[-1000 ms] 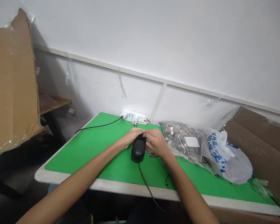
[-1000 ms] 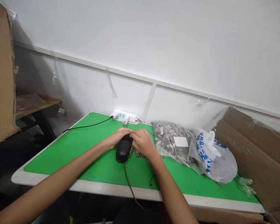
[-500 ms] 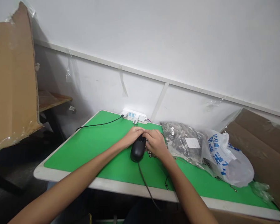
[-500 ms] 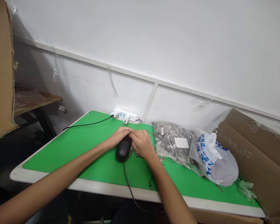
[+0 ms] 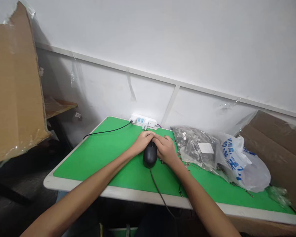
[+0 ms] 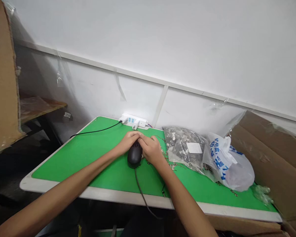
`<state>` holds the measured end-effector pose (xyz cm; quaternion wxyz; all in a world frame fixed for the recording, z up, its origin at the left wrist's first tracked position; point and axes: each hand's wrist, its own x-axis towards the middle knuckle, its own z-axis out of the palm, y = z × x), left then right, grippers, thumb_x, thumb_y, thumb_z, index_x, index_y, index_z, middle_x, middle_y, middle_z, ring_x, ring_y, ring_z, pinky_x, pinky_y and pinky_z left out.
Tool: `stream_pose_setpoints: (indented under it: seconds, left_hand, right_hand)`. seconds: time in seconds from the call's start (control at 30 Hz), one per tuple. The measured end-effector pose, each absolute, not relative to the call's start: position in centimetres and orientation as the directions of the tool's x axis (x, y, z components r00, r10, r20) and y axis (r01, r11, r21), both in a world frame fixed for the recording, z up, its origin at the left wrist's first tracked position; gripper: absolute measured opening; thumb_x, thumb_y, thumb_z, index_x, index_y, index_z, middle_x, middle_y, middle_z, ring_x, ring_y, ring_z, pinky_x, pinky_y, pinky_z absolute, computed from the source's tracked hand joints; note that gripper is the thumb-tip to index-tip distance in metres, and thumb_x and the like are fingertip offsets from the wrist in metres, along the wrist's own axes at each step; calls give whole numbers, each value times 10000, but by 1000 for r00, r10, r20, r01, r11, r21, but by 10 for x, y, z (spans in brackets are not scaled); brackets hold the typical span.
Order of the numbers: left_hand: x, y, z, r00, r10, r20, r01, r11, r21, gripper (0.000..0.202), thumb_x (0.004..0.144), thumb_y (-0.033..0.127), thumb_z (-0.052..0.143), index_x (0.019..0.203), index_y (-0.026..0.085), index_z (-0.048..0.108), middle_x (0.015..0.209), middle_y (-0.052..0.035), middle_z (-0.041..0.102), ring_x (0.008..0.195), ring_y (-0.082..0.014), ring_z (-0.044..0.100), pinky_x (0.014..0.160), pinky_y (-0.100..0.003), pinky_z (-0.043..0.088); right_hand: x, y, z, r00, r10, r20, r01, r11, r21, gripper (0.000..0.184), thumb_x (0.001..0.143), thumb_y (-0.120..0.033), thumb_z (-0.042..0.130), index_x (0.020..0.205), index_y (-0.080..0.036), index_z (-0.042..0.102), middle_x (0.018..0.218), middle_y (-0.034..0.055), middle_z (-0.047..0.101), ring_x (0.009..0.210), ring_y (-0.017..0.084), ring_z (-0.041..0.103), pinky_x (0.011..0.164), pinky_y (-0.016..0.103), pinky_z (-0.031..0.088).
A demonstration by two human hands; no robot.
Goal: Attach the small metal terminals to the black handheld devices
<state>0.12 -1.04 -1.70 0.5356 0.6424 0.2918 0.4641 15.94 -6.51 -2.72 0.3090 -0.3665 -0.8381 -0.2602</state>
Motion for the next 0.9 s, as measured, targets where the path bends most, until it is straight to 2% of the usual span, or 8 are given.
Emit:
stream_pose_setpoints:
  seconds: [0.2, 0.37, 0.53, 0.67, 0.8, 0.9]
  left_hand:
    - [1, -9, -21, 408, 874, 264, -148, -222, 964, 278, 739, 421, 625, 733, 157, 713, 755, -32, 697, 779, -196, 595, 760, -300, 450]
    - [1, -7, -25, 432, 885, 176, -194, -99, 976, 244, 723, 391, 652, 707, 154, 708, 707, -17, 672, 734, -175, 575, 712, -281, 421]
    - [0, -5, -28, 442, 897, 17, -225, 92, 970, 228, 692, 369, 755, 703, 148, 704, 655, 3, 633, 638, -134, 544, 602, -242, 379]
    - [-3, -5, -24, 424, 898, -115, -312, 264, 913, 212, 746, 320, 783, 865, 146, 763, 695, -9, 655, 575, -114, 548, 527, -213, 393]
    - [-9, -2, -12, 411, 908, -81, -497, 298, 815, 159, 848, 198, 720, 972, 114, 775, 814, -77, 715, 604, -110, 580, 510, -195, 456]
    - [-13, 1, -2, 380, 924, -35, -649, 294, 702, 106, 876, 122, 685, 953, 104, 755, 768, -73, 703, 561, -89, 550, 502, -174, 468]
  right_hand:
    - [160, -65, -29, -527, 495, 691, 781, 602, 165, 270, 1019, -126, 412, 1097, -175, 666, 1230, 138, 739, 974, 199, 661, 730, 348, 356]
    - [160, -64, -32, -485, 567, 666, 794, 604, 64, 246, 961, -108, 475, 1096, -201, 658, 1200, 129, 724, 1026, 240, 651, 801, 351, 438]
    - [157, -66, -32, -377, 639, 670, 725, 654, -216, 269, 872, -82, 533, 1079, -227, 626, 1162, 112, 681, 1084, 259, 643, 889, 370, 519]
    - [164, -63, -33, -263, 685, 679, 639, 651, -409, 376, 852, -160, 588, 1218, -243, 574, 1198, 104, 669, 1049, 266, 650, 907, 415, 545]
    - [181, -52, -32, -25, 769, 639, 629, 509, -588, 436, 843, -301, 650, 1259, -217, 550, 1229, 130, 672, 960, 266, 663, 875, 443, 558]
    - [194, -45, -29, 100, 806, 583, 606, 415, -679, 387, 873, -385, 632, 1207, -199, 576, 1195, 142, 694, 993, 276, 674, 901, 459, 549]
